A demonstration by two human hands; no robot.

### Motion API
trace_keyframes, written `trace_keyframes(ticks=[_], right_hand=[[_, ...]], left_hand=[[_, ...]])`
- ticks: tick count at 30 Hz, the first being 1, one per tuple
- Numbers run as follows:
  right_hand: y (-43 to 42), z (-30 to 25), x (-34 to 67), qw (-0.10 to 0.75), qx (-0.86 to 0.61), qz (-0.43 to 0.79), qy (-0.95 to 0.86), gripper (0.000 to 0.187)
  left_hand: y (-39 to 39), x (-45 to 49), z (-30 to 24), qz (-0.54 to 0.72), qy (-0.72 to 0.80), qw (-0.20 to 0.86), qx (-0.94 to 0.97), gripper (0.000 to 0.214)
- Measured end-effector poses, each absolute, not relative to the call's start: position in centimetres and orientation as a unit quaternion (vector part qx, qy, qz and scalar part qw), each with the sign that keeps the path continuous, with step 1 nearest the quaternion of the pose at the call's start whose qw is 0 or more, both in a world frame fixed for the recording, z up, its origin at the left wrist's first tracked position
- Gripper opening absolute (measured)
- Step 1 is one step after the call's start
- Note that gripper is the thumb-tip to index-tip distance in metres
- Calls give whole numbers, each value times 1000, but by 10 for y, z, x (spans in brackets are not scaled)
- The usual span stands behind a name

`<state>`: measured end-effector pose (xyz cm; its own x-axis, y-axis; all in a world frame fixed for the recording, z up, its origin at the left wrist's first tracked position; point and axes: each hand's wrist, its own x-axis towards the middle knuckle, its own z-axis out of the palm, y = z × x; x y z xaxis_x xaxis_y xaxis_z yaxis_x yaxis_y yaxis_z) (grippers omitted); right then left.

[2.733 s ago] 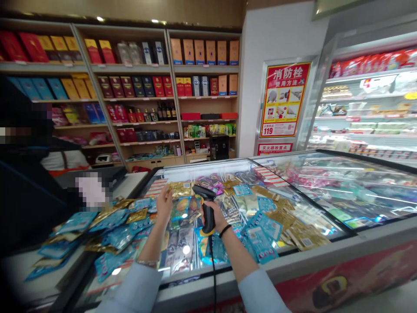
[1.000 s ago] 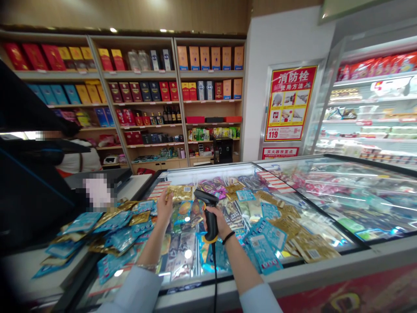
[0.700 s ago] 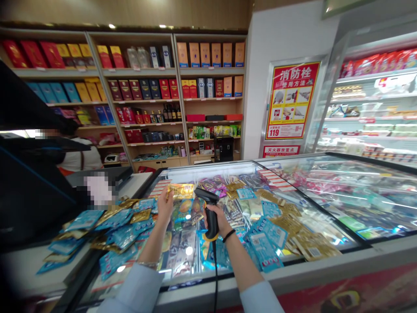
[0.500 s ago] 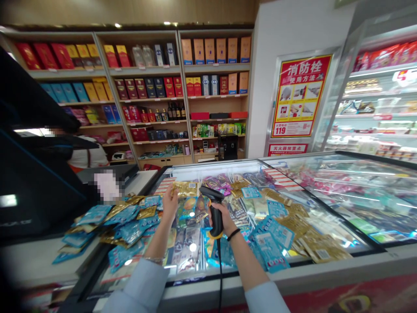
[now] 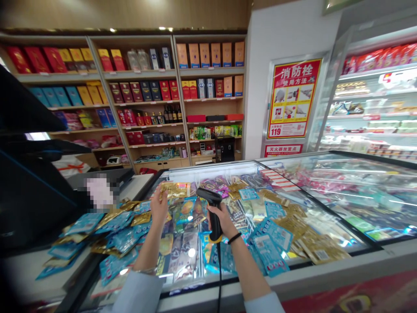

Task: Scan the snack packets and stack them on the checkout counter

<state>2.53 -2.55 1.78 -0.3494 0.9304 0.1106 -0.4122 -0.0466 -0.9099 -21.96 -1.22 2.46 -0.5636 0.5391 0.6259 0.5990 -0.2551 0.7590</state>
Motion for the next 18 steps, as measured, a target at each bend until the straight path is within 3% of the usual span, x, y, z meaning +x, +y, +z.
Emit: trace_keyframes(ticks=[9,18], right_hand=[[-27,22,27,503,-251,672,-483,31],[-28,24,30,475,-263,690,-479,30]], left_hand=[[-8,-221,20,-641,-602,21,-476,45],[-10,-204,10,-647,-598,-101,-461,40]])
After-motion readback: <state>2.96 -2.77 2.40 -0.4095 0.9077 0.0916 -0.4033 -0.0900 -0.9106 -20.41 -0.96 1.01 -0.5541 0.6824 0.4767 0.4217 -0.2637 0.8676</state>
